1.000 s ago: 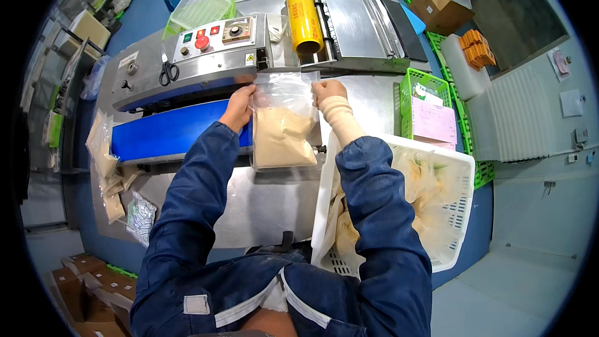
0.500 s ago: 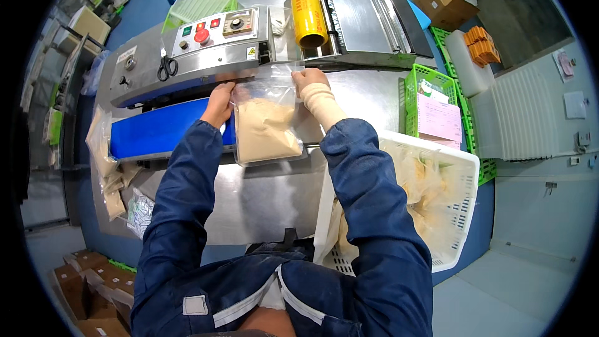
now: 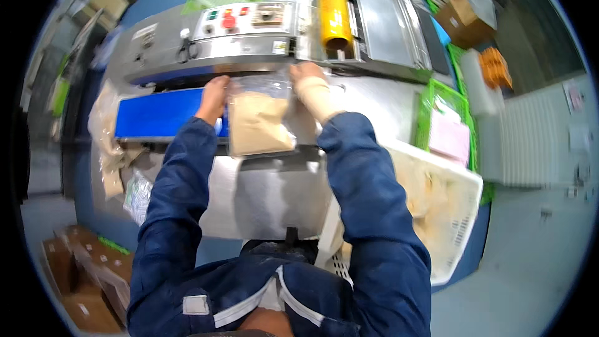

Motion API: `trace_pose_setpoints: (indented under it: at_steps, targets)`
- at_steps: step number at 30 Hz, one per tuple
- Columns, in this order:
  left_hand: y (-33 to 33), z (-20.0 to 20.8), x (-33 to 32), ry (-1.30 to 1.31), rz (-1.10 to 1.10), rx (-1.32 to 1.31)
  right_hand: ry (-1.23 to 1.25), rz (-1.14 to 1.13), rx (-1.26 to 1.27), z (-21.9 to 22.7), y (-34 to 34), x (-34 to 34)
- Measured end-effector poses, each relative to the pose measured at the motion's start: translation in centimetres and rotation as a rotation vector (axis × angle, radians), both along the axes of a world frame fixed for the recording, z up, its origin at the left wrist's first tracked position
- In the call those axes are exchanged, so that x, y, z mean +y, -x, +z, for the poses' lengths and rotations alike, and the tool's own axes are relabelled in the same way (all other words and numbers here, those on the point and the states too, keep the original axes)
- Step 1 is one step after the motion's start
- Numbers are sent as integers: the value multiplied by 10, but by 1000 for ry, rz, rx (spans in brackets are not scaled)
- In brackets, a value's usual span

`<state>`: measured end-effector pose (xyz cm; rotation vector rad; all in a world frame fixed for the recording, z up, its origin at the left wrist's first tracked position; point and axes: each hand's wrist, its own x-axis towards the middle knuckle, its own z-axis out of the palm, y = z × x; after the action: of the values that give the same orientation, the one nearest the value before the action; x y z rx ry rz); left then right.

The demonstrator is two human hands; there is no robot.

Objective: The person places a beige powder-filled bag into a clear plastic sleeve, seals it using a heat-sealing machine, and trims the excess plastic with scissors. They repeat this process for multiple bags, stacking the finished packages on the table.

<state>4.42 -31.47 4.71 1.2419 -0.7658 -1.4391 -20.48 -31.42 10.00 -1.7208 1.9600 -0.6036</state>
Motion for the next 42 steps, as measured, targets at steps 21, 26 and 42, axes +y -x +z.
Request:
trace_pose_setpoints:
  at_steps: [21, 26, 42]
  targets:
    - [-414, -106, 221, -327, 1045, -85, -360, 309, 520, 72, 78, 230]
    - [-391, -93, 162, -467, 1152, 71, -362, 193, 497, 48, 104, 244]
    - [-498, -118, 124, -507, 1188, -559, -515, -33, 518, 41, 75, 209]
